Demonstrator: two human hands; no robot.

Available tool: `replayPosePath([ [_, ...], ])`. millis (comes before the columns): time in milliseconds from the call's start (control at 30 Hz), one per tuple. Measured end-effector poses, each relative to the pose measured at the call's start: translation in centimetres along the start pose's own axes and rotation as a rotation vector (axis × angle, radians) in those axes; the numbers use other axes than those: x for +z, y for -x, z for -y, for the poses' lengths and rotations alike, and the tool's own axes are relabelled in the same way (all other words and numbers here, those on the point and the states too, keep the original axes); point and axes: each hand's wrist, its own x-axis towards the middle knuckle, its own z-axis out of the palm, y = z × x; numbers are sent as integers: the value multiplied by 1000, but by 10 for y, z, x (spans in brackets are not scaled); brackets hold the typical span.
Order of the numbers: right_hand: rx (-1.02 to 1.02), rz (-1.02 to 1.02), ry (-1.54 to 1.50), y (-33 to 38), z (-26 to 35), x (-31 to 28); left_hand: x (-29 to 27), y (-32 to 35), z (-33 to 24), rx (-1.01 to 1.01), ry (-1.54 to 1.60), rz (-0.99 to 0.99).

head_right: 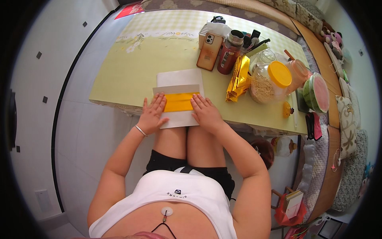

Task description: The person sits on the floor and folds multiple sheets of gold-colored paper into triangular shapes by hand. They repeatedly fold the paper in half and then fold the corners to the center, creating a stack of finished items.

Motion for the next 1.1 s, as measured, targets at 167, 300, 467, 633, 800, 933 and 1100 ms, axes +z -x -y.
replayPosePath([
  [167, -56, 87, 275, -24, 19, -22, -18, -9, 20, -9, -128, -63],
  [300, -103, -30, 295, -39, 9, -9, -40, -17, -5, 86, -229, -204],
  [467, -31, -104, 217, -41, 46, -5, -14, -24, -51, 109, 139, -399],
  [633, 151, -365, -341, -47, 33, -5, 6, -32, -61, -73, 468, -641],
  [800, 441, -147, -545, -56, 18, -6, 4, -36, -63, -341, 534, -535],
  [933, 215, -361, -255, -52, 32, 1, 2, -40, -67, -372, 499, -528],
  [1100, -149, -204, -70, -31, 42, 16, 8, -44, -62, -332, 474, -546],
])
